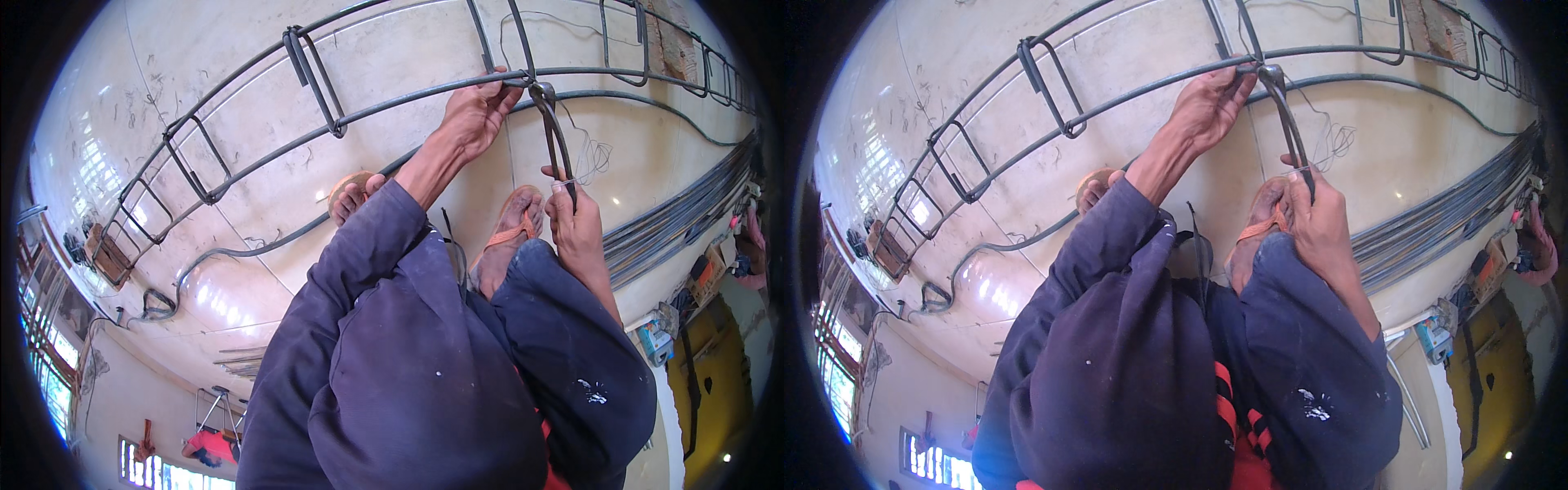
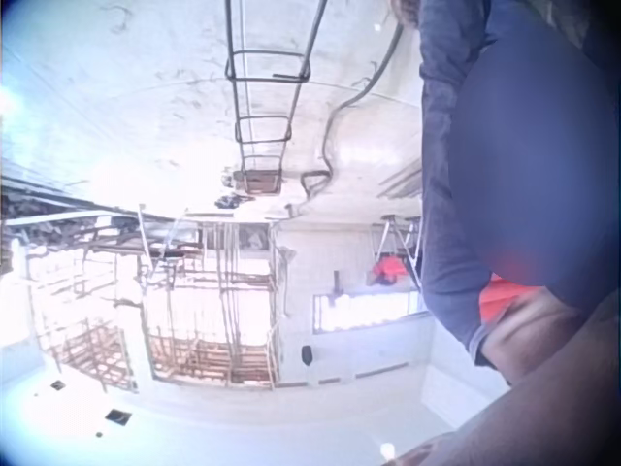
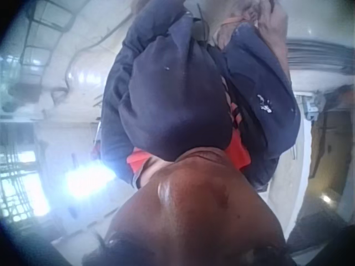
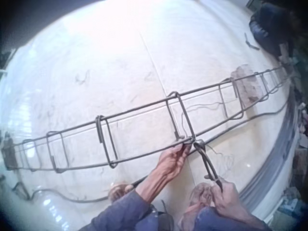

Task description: The person sits on the floor and uses pliers to twist wire ties around intersecting metal rods, securing a ladder-like metal frame. The person repeatedly wraps and twists wire at multiple joints along the frame.

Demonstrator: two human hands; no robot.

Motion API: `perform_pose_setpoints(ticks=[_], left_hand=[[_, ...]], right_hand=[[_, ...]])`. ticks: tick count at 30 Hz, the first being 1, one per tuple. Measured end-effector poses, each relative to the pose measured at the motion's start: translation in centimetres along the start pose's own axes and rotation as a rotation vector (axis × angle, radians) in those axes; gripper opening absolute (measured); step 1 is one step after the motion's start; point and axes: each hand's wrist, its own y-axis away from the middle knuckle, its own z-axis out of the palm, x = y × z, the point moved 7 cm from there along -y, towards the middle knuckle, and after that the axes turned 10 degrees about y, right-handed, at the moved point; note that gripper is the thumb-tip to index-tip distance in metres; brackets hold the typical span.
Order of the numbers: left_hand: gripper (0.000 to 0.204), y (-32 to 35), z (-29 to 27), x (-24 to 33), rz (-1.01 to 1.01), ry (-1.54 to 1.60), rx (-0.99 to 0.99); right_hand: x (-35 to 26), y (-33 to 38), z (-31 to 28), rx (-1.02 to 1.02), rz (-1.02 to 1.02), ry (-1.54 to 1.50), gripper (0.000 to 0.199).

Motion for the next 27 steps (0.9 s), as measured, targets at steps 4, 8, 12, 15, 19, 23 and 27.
perform_pose_setpoints(ticks=[4,8,12,15,19,23,27], left_hand=[[0.021,-0.1,0.1,-0.1,-0.017,0.014,0.023],[0.022,-0.1,0.6,0.1,-0.034,0.03,0.032],[0.023,-0.2,0.5,0.1,-0.056,0.008,0.026],[0.027,-0.4,0.9,0.2,-0.054,-0.123,-0.016],[0.025,-0.4,1.1,0.7,-0.071,-0.144,-0.02],[0.022,-0.9,0.1,0.3,-0.052,-0.076,0.029],[0.018,-1.4,0.0,-0.1,-0.072,-0.089,0.027]], right_hand=[[-0.6,-0.4,-0.5,-0.038,-0.007,0.033,0.034],[-0.7,-0.5,-0.5,-0.047,-0.032,0.045,0.034],[-0.5,-0.2,-0.4,-0.071,0.026,0.011,0.034],[-1.0,-0.2,-0.9,-0.078,0.012,0.038,0.033],[-1.6,-0.3,-1.5,-0.088,-0.054,0.078,0.032],[-2.0,-0.3,-1.8,-0.107,-0.081,0.077,0.03],[-1.8,-0.6,-1.9,-0.097,-0.123,0.094,0.03]])
